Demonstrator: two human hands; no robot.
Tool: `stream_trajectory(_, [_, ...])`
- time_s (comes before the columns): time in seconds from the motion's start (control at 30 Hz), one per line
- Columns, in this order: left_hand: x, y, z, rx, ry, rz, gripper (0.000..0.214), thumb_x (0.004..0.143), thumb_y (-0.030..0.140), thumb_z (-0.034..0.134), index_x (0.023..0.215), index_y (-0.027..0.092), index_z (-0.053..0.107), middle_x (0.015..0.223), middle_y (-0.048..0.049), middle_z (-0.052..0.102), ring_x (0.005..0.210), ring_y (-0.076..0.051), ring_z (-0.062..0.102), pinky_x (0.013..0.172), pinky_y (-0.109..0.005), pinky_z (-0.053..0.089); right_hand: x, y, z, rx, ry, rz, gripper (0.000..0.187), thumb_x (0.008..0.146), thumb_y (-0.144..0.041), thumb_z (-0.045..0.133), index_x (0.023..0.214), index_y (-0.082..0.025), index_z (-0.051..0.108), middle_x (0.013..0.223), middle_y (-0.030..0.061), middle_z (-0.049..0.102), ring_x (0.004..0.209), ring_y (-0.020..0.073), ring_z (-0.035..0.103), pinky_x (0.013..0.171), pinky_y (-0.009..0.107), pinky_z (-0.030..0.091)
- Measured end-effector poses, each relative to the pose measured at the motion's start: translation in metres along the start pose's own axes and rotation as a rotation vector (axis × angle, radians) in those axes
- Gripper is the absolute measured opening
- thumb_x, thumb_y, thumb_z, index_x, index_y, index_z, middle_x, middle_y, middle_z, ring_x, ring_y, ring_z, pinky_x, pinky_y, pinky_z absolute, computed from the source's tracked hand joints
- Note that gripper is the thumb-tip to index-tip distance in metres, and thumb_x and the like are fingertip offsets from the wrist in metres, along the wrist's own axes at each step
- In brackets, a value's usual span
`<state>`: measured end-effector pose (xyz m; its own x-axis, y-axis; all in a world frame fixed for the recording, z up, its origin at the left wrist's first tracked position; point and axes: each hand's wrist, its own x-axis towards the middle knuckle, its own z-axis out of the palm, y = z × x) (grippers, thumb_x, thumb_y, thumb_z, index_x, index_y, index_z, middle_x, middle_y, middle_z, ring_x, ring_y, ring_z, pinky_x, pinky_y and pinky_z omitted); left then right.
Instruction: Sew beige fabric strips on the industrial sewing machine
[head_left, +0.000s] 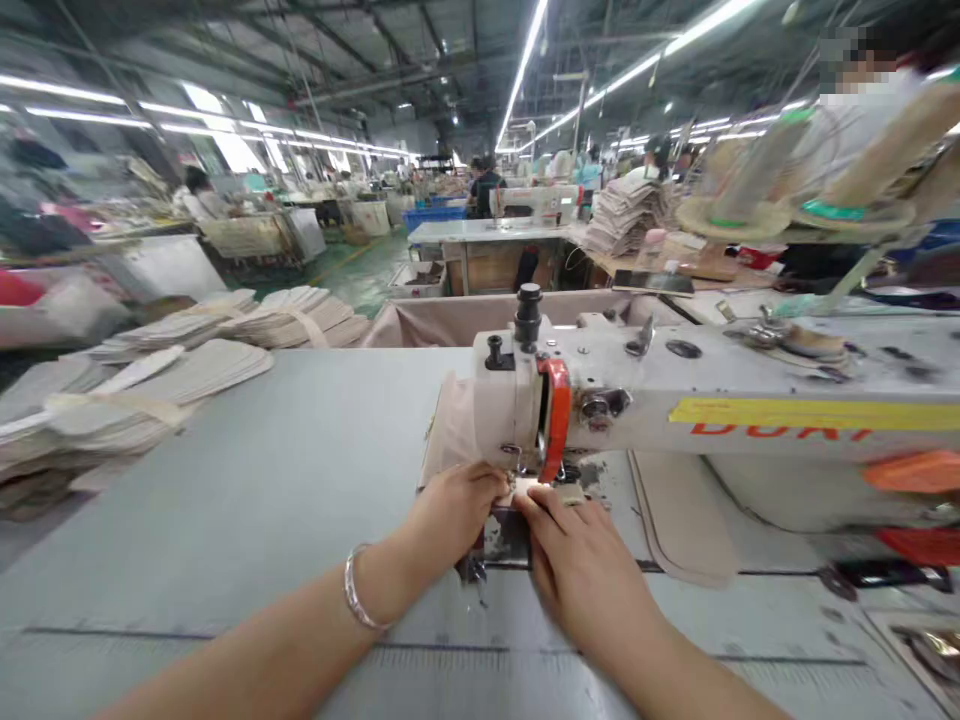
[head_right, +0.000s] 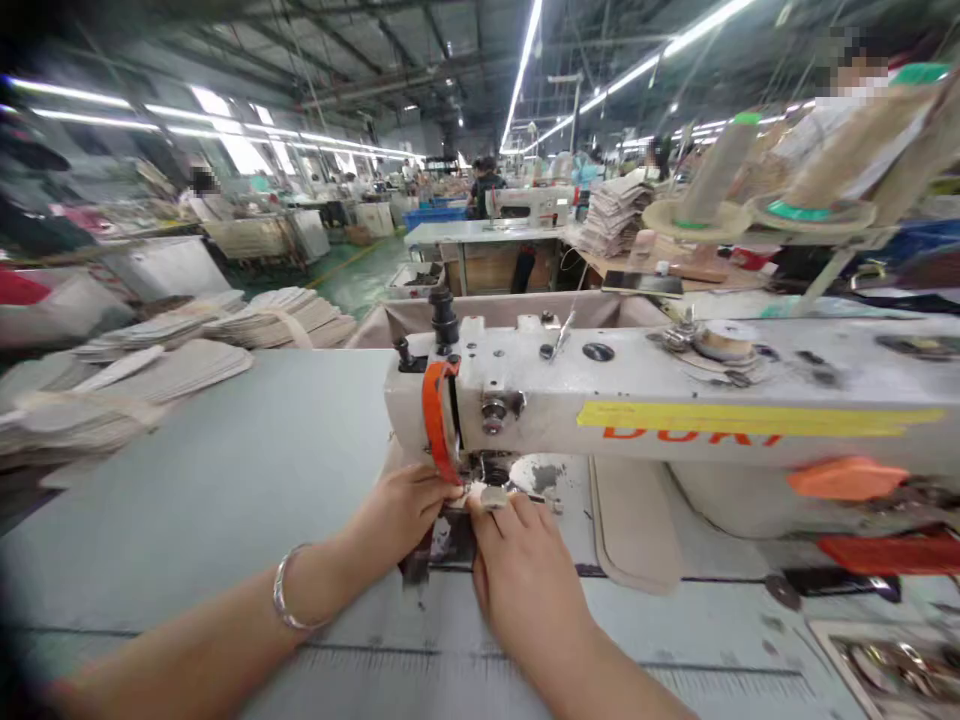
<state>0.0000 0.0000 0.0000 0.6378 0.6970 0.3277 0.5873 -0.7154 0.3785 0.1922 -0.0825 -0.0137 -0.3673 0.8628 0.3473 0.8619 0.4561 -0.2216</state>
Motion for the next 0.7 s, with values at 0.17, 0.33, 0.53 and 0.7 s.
stream_trajectory(0.17, [0.0016,0.0014,0.0023,0.050,0.028,-0.028,0.026,0.089,0.005,0.052,0.093,0.020,0.073,0.101,-0.0030,0.072,0.089,-0.018,0.068,0.086,-0.030,0.055,0.0038,0.0014,-0.0012,-0.007,0.022,0.007,0.044,0.092,-0.012,0.046,0.136,-0.015,0.050,0.131,0.0115,0.053,0.109,0.0284,0.049,0.094,0.046,0.039])
stream_trajectory(0.33, [0.0026,-0.0019,0.0053,0.053,0.046,-0.040,0.027,0.089,0.004,0.053,0.092,0.021,0.073,0.098,-0.0029,0.072,0.088,-0.018,0.068,0.084,-0.029,0.055,0.0031,-0.0017,-0.0022,0.007,0.036,0.028,0.046,0.089,-0.011,0.052,0.135,-0.016,0.052,0.130,0.0097,0.055,0.114,0.0280,0.047,0.100,0.045,0.037])
stream_trajectory(0.53, [0.0024,0.0000,0.0037,0.066,0.070,-0.051,0.032,0.086,0.001,0.051,0.090,0.021,0.075,0.095,-0.0040,0.072,0.087,-0.018,0.068,0.081,-0.028,0.056,0.0043,-0.0044,-0.0032,0.038,0.061,0.054,0.047,0.088,-0.014,0.056,0.135,-0.020,0.052,0.127,0.0071,0.057,0.116,0.0267,0.047,0.102,0.042,0.037])
stream_trajectory(0.7, [0.0005,0.0046,0.0013,0.010,0.046,-0.048,0.035,0.083,0.000,0.048,0.090,0.022,0.074,0.099,-0.0029,0.072,0.091,-0.017,0.068,0.086,-0.028,0.055,0.0023,-0.0032,-0.0001,0.093,0.092,0.051,0.043,0.087,-0.014,0.059,0.129,-0.025,0.056,0.122,0.0041,0.059,0.115,0.0249,0.048,0.103,0.040,0.037])
